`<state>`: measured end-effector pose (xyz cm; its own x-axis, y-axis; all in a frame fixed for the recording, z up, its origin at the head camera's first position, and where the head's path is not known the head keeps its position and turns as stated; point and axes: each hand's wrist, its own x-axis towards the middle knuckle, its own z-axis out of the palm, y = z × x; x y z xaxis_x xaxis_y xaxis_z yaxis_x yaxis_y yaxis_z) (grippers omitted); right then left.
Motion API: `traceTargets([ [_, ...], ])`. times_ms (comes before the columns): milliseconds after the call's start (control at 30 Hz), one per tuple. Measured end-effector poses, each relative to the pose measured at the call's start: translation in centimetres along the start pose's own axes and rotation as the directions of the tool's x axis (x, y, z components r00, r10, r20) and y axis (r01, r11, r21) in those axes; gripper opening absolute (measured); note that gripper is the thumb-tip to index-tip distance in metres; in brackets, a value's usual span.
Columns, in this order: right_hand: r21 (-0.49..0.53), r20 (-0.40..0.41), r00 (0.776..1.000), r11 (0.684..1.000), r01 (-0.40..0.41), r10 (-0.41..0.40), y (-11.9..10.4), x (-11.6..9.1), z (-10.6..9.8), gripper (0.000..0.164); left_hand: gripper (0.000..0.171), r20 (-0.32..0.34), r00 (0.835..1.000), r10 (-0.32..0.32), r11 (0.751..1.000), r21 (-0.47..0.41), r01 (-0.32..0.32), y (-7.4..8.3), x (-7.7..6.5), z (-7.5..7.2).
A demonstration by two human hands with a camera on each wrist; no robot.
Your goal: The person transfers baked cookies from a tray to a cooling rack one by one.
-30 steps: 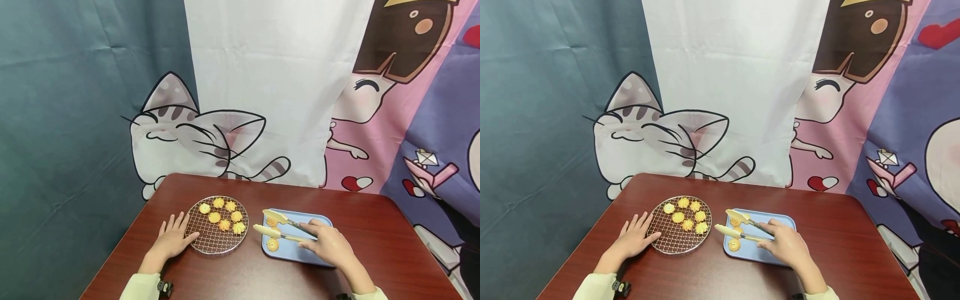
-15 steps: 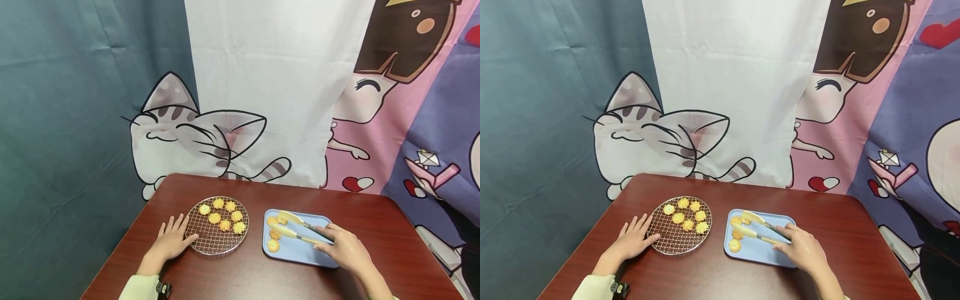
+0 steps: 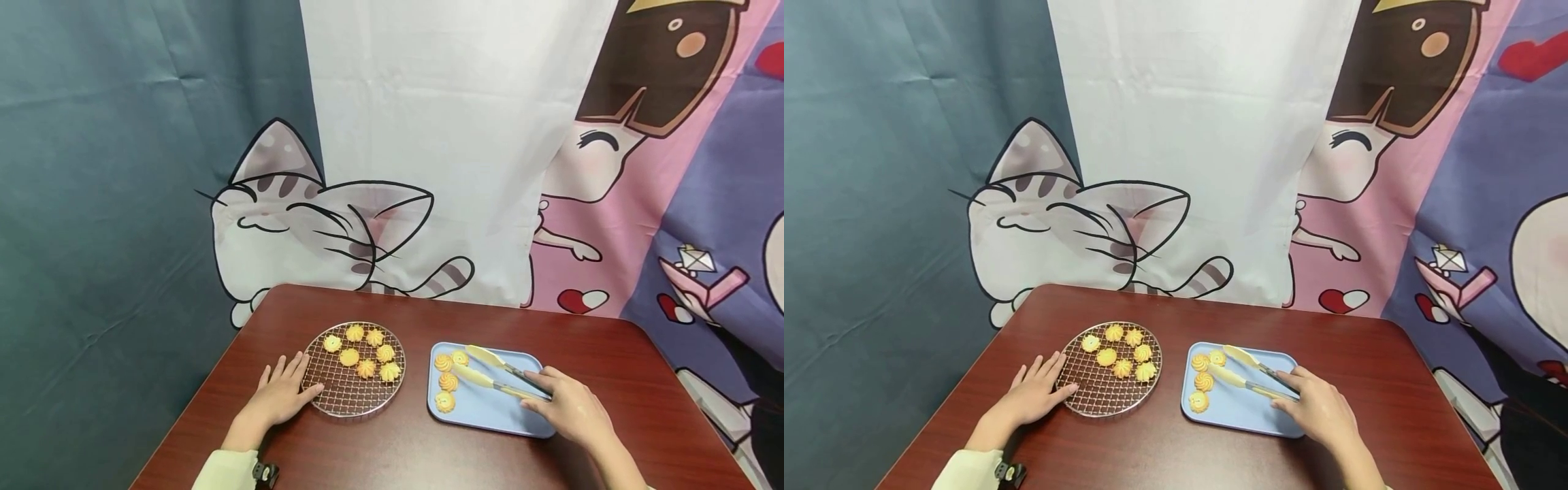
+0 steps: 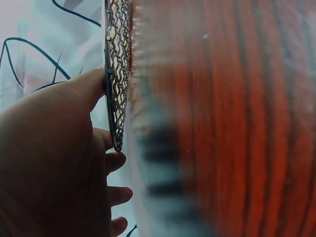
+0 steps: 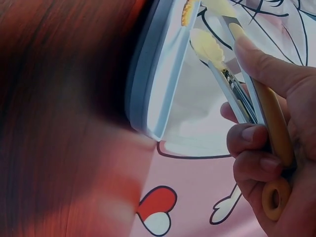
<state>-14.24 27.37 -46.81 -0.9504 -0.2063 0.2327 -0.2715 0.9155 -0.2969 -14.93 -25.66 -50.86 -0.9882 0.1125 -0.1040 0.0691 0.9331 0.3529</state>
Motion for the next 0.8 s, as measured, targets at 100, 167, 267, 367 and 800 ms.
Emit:
traceTargets([
  [100,-0.004,0.005,1.0,1.0,-0.008,0.008,0.04,0.08,0.15,0.051,0.083,0.002,1.0,0.007,1.0,-0.008,-0.007,-0.13,-0.03,0.07],
  [167,-0.008,0.01,1.0,1.0,-0.013,0.013,0.05,0.18,0.28,0.051,0.084,0.002,1.0,0.01,1.0,-0.01,-0.01,-0.23,0.0,0.11],
  [267,-0.013,0.006,1.0,1.0,-0.013,0.013,0.09,0.35,0.51,0.051,0.084,0.003,1.0,0.012,1.0,-0.012,-0.012,-0.42,0.01,0.15],
  [367,-0.01,-0.013,1.0,1.0,-0.001,0.001,0.13,0.54,0.72,0.051,0.084,0.0,1.0,0.013,1.0,-0.016,-0.013,-0.58,0.08,0.19],
  [800,-0.016,-0.009,1.0,1.0,-0.011,0.01,-0.09,0.91,0.84,0.05,0.086,0.0,1.0,0.019,1.0,-0.023,-0.019,-0.88,0.11,0.54],
])
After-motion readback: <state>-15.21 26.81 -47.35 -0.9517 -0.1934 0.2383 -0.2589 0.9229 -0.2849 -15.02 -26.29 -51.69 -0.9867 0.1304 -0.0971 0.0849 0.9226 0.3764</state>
